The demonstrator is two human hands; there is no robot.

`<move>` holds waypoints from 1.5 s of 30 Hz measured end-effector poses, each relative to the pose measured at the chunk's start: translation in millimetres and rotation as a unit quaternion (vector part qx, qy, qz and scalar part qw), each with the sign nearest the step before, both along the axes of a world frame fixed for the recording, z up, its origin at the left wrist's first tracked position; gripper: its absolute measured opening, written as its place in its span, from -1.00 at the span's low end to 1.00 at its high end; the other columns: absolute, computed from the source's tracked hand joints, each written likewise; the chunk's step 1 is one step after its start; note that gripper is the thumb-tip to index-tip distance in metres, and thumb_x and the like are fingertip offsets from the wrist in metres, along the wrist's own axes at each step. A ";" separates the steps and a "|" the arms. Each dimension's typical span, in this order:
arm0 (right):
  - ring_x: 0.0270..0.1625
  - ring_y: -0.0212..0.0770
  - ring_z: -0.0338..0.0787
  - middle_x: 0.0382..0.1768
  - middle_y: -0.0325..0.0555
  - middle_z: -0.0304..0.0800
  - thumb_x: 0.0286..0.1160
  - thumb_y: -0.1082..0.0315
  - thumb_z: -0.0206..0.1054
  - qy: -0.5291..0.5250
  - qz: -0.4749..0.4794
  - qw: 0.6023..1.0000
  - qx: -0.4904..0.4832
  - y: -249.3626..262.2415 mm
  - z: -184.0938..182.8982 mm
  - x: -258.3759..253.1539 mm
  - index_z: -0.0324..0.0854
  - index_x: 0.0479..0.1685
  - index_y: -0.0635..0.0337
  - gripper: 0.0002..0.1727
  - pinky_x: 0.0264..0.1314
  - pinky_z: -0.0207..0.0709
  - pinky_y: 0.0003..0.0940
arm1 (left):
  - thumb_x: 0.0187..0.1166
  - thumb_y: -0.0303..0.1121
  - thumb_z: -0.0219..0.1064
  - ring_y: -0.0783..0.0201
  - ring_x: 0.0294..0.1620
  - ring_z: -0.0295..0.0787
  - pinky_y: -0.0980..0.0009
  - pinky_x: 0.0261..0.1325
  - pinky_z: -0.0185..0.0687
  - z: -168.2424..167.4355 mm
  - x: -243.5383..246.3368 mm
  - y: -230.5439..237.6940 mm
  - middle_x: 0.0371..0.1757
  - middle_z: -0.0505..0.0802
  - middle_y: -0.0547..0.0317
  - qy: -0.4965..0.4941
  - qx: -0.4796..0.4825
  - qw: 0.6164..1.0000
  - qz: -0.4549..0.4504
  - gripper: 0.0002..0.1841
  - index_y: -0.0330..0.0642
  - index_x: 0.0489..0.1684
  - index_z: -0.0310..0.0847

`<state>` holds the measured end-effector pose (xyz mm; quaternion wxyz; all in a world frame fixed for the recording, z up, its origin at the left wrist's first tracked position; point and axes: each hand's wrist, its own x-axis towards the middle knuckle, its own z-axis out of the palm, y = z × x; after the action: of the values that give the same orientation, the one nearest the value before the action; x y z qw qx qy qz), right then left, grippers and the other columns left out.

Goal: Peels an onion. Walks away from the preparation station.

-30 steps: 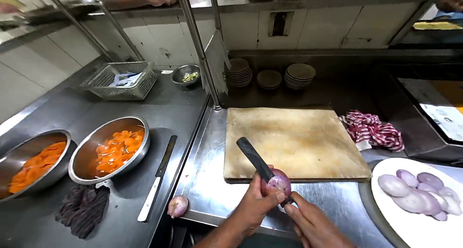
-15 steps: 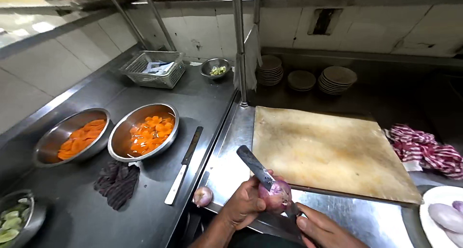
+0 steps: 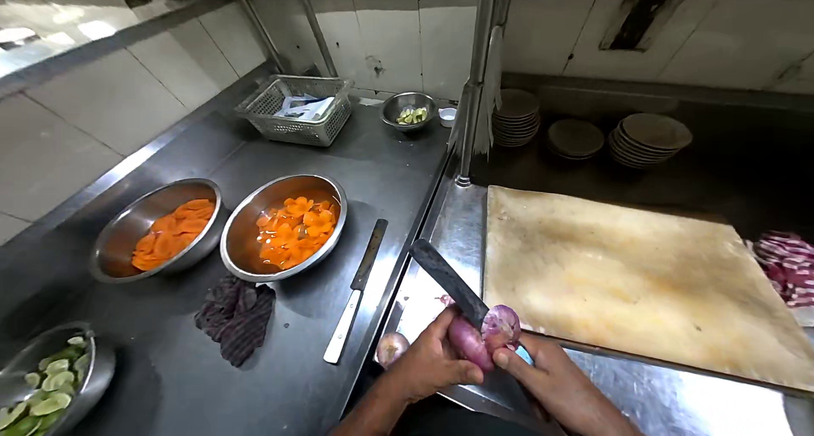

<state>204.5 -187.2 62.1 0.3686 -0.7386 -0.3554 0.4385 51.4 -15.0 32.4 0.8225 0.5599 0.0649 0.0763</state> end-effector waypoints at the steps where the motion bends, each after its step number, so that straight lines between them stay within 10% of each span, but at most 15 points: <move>1: -0.66 -0.37 0.59 -0.55 -0.31 0.64 0.51 -0.41 0.20 0.008 -0.003 1.000 0.010 3.3 -2.3 -1.0 0.73 -0.05 0.01 -0.35 -0.57 0.58 -0.31 | 0.26 -0.19 0.68 0.27 0.34 0.73 0.23 0.45 0.68 0.3 -4.8 8.6 0.39 0.70 0.05 -0.003 0.004 1.000 -0.026 0.02 -0.44 0.65 0.04; 7: -0.57 -0.48 0.63 -0.57 -0.34 0.69 0.59 -0.37 0.16 -0.057 0.000 0.990 0.132 15.8 -15.9 -3.6 0.78 -0.19 0.05 -0.36 -0.45 0.56 -0.40 | 0.26 -0.27 0.67 0.32 0.16 0.84 0.30 0.26 0.81 7.4 -20.0 37.7 0.20 0.82 0.11 0.045 0.102 0.994 -0.020 -0.30 -0.43 0.36 0.47; 13: -0.35 -0.33 0.82 -0.41 -0.06 0.86 0.71 -0.07 0.23 -0.167 0.031 0.962 0.215 17.9 -0.3 -13.2 0.79 -0.21 0.23 -0.50 -0.25 0.69 -0.26 | 0.28 -0.28 0.61 0.49 0.00 0.81 0.45 0.18 0.76 9.6 -17.3 57.9 -0.05 0.86 0.23 0.150 0.205 0.950 0.184 -0.46 -0.35 0.21 0.59; 17: -0.16 -0.11 0.91 -0.24 -0.02 0.91 0.64 -0.13 0.26 -0.233 -0.016 0.968 0.088 19.0 -13.3 -12.9 0.78 0.04 0.21 -0.47 -0.07 0.75 0.02 | 0.44 -0.12 0.46 0.12 -0.10 0.88 0.18 -0.03 0.89 -0.1 -18.4 70.4 0.00 0.83 -0.08 0.175 0.037 0.952 0.250 -0.42 -0.36 0.29 0.46; 20: -0.06 0.16 0.87 -0.17 0.15 0.84 0.71 -0.34 -0.09 -0.217 0.020 0.976 -0.010 22.7 -17.0 -11.5 0.63 0.25 0.31 -0.19 -0.03 0.68 0.26 | 0.65 -0.22 0.28 -0.01 -0.12 0.89 0.09 -0.13 0.90 -0.5 -24.4 66.9 0.10 0.80 -0.17 0.184 -0.063 0.946 0.260 -0.46 -0.30 0.53 0.31; 23: -0.34 0.02 0.81 -0.48 0.02 0.72 0.75 -0.38 -0.34 -0.213 0.008 0.977 0.001 25.8 -27.7 -9.5 0.70 -0.17 0.21 -0.12 -0.29 0.62 0.14 | 0.66 -0.24 0.24 0.00 -0.12 0.89 0.09 -0.15 0.91 0.7 -32.4 60.6 0.08 0.80 -0.13 0.171 -0.105 0.947 0.252 -0.48 -0.28 0.53 0.26; 26: -0.55 -0.12 0.60 -0.66 -0.13 0.54 0.61 -0.39 0.05 -0.193 -0.013 0.981 -0.024 30.0 -33.6 -4.7 0.66 -0.43 0.12 -0.28 -0.48 0.44 -0.03 | 0.57 -0.28 0.36 -0.02 -0.11 0.90 0.06 -0.11 0.90 0.9 -39.9 57.2 0.11 0.79 -0.14 0.126 -0.155 0.954 0.221 -0.39 -0.25 0.55 0.19; 29: -0.43 -0.03 0.74 -0.50 -0.03 0.74 0.35 -0.26 0.44 -0.150 -0.012 0.986 -0.071 34.5 -24.5 -5.0 0.73 -0.07 0.17 -0.40 -0.33 0.58 0.07 | 0.50 -0.32 0.39 0.00 0.00 0.88 0.04 -0.01 0.88 2.7 -40.8 53.4 0.20 0.77 -0.08 0.100 -0.172 0.960 0.198 -0.31 -0.21 0.60 0.12; 32: -0.29 -0.02 0.83 -0.26 0.03 0.82 0.61 -0.02 0.32 -0.091 0.037 0.995 -0.014 28.8 -17.1 -4.7 0.54 0.33 0.24 -0.46 -0.18 0.71 0.07 | 0.56 -0.33 0.41 0.04 0.05 0.86 0.07 0.04 0.87 7.2 -34.1 47.4 0.26 0.75 -0.06 0.086 -0.142 0.964 0.208 -0.29 -0.24 0.67 0.11; 36: -0.47 -0.10 0.76 -0.46 -0.01 0.72 0.83 0.06 0.00 -0.072 0.055 0.995 0.042 17.1 -6.3 -7.0 0.53 0.20 0.33 -0.54 -0.34 0.68 -0.01 | 0.60 -0.38 0.37 0.09 0.01 0.87 0.15 -0.03 0.90 12.4 -19.5 37.5 0.26 0.73 -0.06 0.103 -0.084 0.961 0.242 -0.35 -0.30 0.64 0.15; 45: -0.46 0.03 0.78 -0.44 0.10 0.73 0.84 0.05 0.00 -0.078 0.066 0.995 -0.021 5.2 -5.7 -8.4 0.50 0.28 0.38 -0.49 -0.29 0.68 0.09 | 0.56 -0.35 0.42 0.08 0.07 0.85 0.18 -0.02 0.89 9.8 -7.4 25.6 0.28 0.71 -0.10 0.099 -0.064 0.966 0.231 -0.32 -0.34 0.63 0.16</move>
<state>196.1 -182.0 56.5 0.2946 -0.7531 -0.4217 0.4102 44.0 10.6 42.2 0.8059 0.4808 0.2781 0.2047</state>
